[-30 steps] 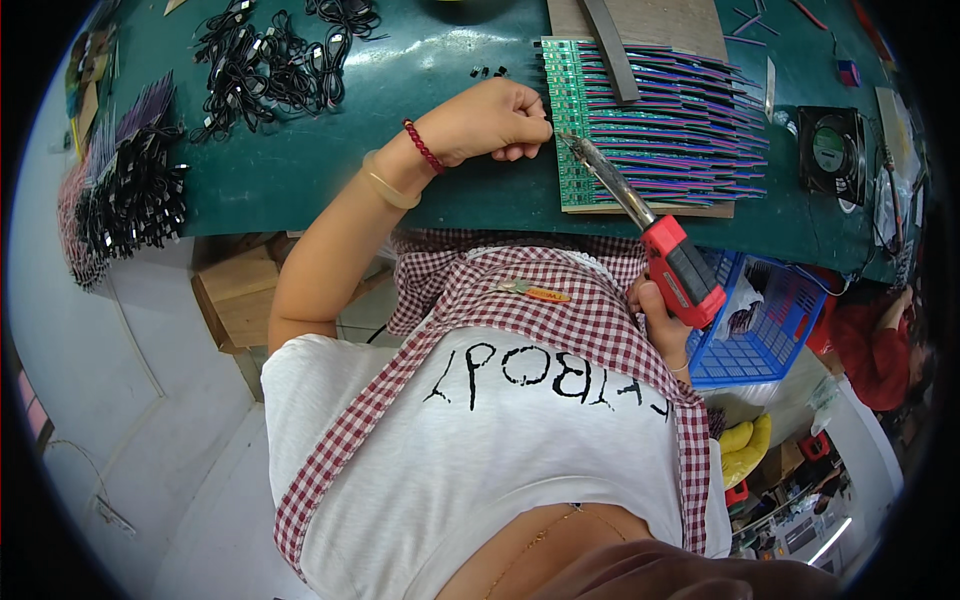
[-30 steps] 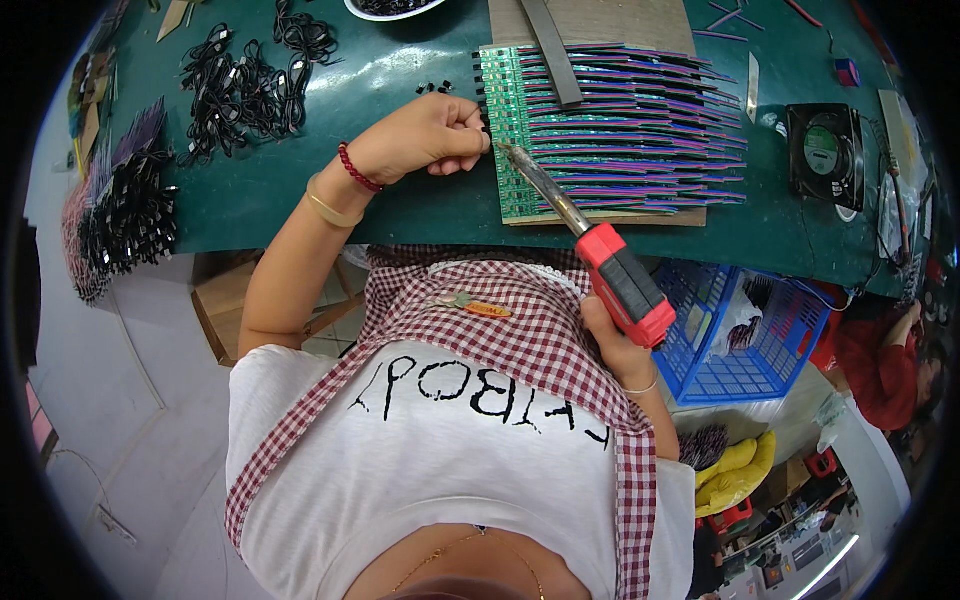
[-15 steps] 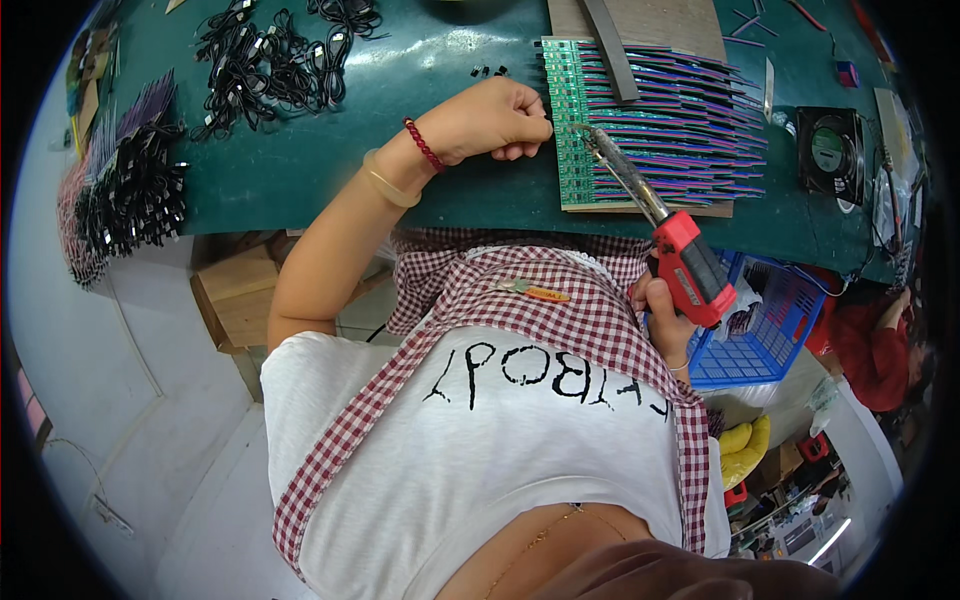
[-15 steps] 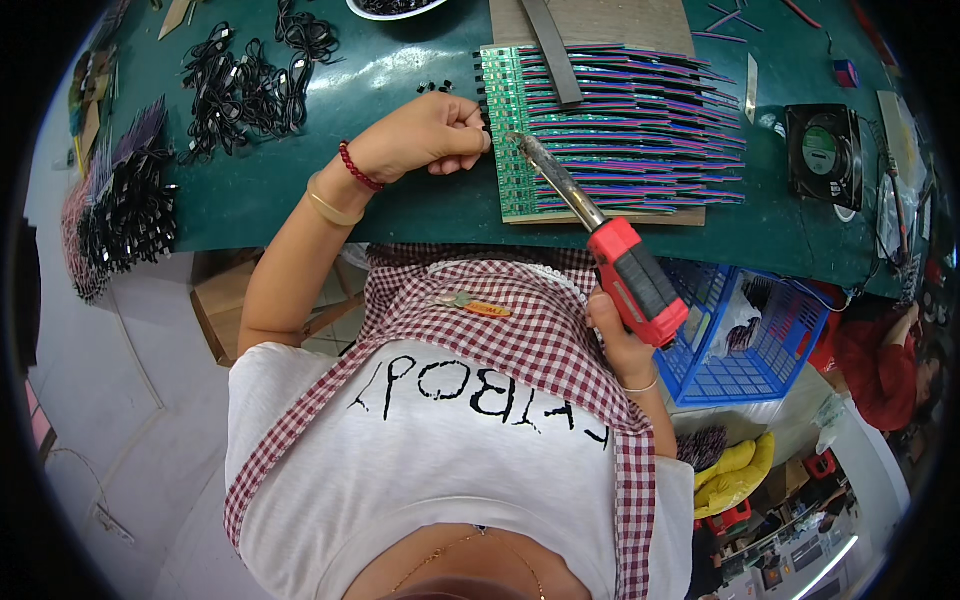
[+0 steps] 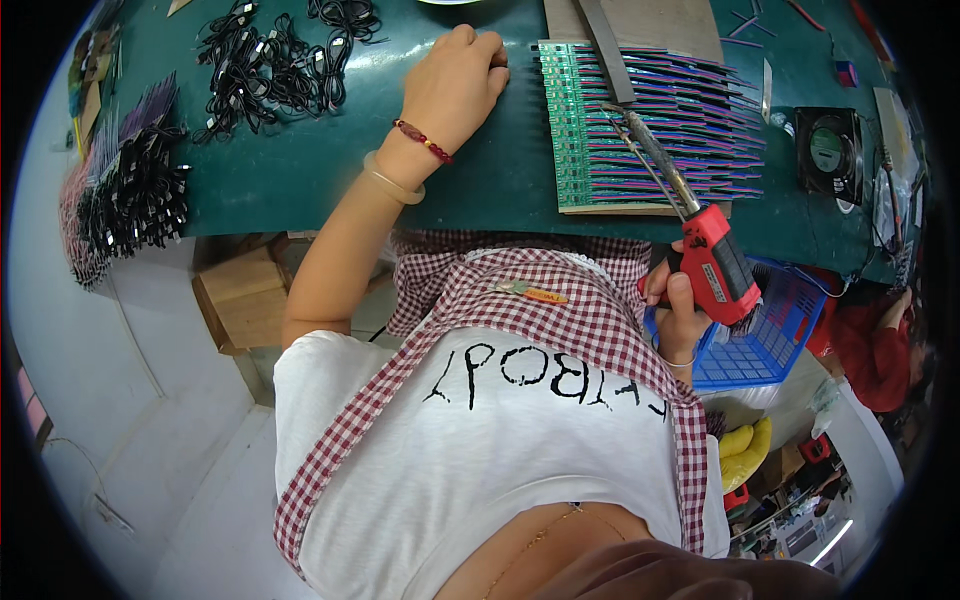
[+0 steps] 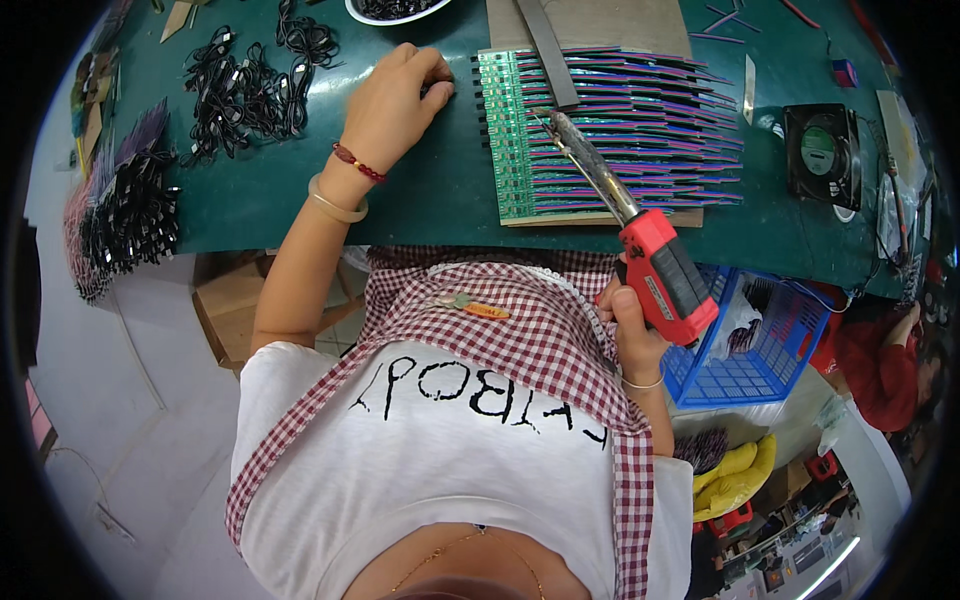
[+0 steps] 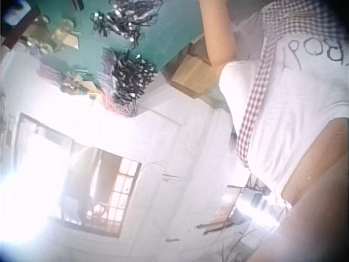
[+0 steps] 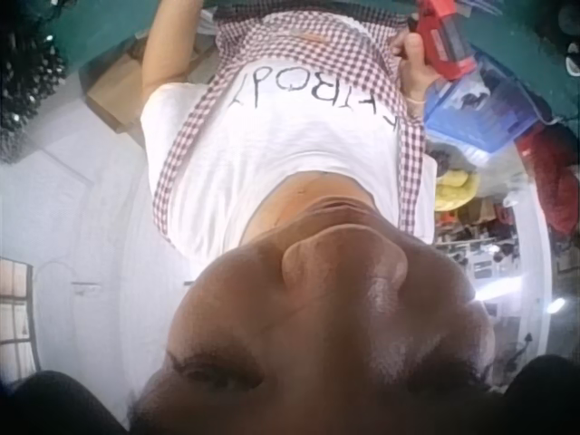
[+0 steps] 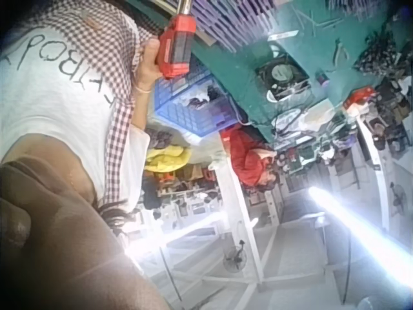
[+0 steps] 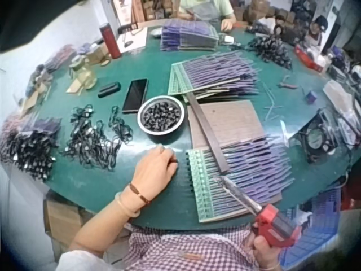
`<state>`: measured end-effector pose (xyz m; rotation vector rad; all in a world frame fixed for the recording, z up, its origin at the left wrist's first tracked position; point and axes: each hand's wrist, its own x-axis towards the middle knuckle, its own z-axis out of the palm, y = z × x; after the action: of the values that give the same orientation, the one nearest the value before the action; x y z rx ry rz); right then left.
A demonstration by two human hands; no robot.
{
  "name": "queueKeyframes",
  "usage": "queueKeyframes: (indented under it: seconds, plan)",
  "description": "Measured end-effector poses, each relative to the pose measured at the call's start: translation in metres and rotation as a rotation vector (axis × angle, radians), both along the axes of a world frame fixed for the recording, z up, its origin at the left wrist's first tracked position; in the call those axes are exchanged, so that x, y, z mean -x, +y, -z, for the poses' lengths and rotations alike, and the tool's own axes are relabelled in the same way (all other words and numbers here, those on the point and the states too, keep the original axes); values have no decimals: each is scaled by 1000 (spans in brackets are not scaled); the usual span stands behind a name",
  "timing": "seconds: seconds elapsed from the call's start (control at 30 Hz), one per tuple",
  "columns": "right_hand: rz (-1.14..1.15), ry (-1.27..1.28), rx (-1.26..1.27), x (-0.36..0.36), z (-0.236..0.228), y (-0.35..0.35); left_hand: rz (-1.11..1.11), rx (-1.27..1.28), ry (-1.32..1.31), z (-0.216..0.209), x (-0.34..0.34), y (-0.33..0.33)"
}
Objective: The person assembles electronic components by soldering wires to a circuit board on a green workbench. This is done using a soldering iron and tweezers.
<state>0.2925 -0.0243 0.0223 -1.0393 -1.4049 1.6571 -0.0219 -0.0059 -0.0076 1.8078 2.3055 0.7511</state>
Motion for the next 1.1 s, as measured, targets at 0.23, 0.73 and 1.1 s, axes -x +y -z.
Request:
queueKeyframes:
  seconds: [0.23, 0.73, 1.1]
  plan:
    - [43, 44, -57, 2, -1, 2, 76, -72, 58, 11, 9, 4]
    - [-74, 17, -16, 56, -24, 6, 337, 2, -948, -57, -97, -60]
    - [-257, -363, -242, 51, -12, 8, 354, 186, -817, -63, -82, -61]
